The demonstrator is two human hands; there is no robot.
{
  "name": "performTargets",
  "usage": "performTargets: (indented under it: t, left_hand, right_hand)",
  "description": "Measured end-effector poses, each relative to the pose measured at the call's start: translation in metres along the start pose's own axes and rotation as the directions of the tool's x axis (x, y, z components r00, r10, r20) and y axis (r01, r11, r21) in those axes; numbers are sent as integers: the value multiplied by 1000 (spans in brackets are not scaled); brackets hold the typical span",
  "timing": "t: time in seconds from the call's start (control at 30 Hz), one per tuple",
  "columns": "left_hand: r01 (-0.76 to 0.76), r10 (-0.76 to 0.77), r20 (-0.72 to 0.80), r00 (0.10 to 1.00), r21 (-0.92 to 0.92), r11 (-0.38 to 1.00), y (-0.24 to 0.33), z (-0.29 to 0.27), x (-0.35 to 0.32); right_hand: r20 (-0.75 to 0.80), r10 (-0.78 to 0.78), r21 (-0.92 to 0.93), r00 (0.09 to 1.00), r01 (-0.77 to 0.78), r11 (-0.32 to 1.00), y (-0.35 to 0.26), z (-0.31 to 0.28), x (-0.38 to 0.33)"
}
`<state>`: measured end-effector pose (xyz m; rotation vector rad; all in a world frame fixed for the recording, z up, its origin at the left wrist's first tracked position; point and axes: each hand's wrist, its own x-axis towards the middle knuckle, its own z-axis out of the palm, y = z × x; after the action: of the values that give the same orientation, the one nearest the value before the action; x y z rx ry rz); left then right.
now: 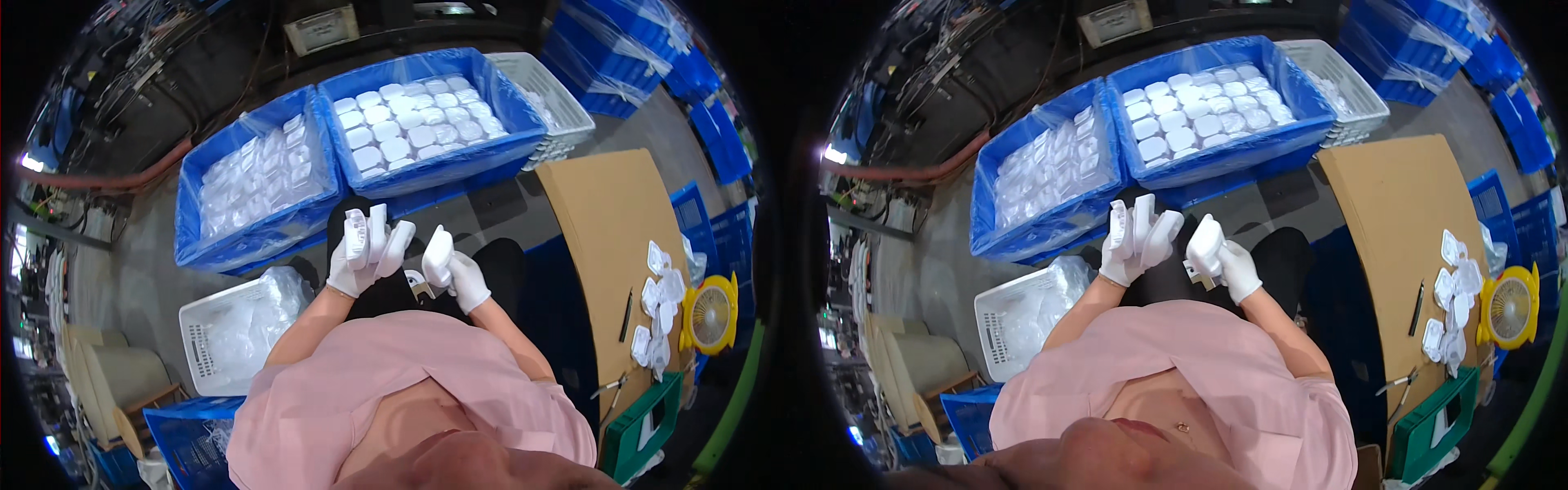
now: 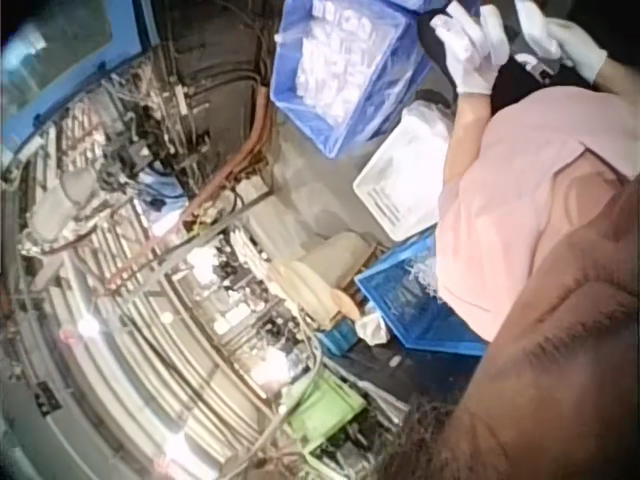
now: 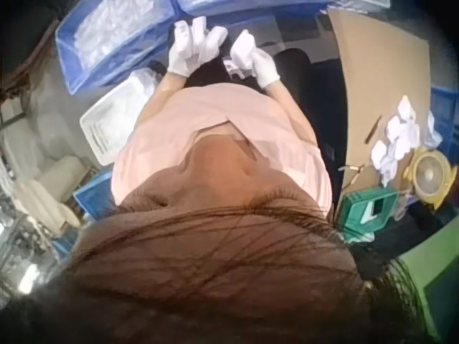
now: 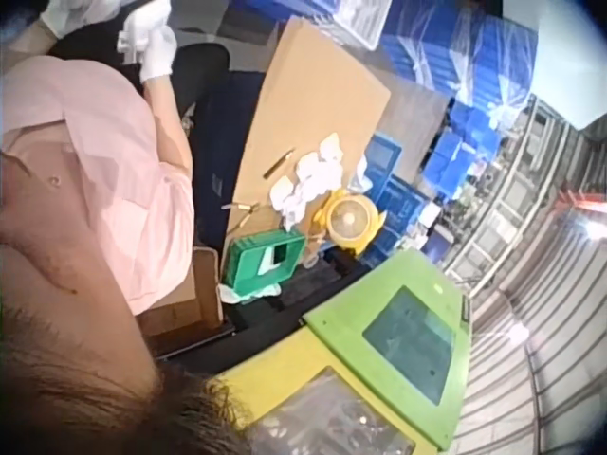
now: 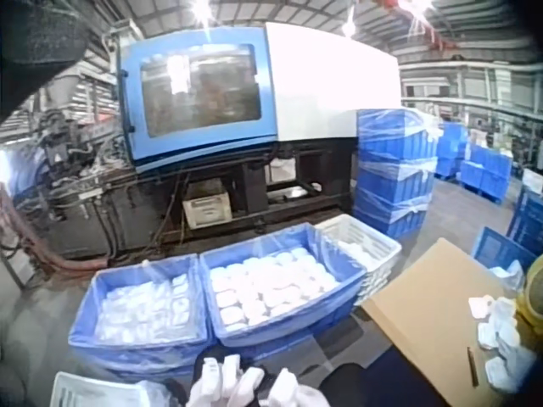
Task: Packaging and inspecting white electronic components into bins and boxes.
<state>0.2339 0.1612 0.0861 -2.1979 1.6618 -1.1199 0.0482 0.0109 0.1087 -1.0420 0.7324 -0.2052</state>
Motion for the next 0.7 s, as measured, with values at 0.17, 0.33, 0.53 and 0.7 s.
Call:
performTargets:
  t: [0.17, 0.33, 0.53, 0.7]
  left_hand:
    - [235, -224, -104, 969, 110, 966, -85, -76, 30]
    - [483, -533, 189, 825, 255, 838, -149, -85, -53]
    - [-605, -399, 535, 745, 793, -66, -151, -47, -142]
    - [-680, -449, 514, 731, 598, -423, -147, -16, -117]
  right_hand:
    - [-65, 105, -12, 992, -106, 994, 1, -23, 4]
    - [-192, 244, 216, 951, -201, 955, 12, -39, 7]
    - [-190, 354, 416, 916, -252, 874, 3, -21, -7]
    - [-188, 345, 442, 920, -234, 866, 4, -38, -16]
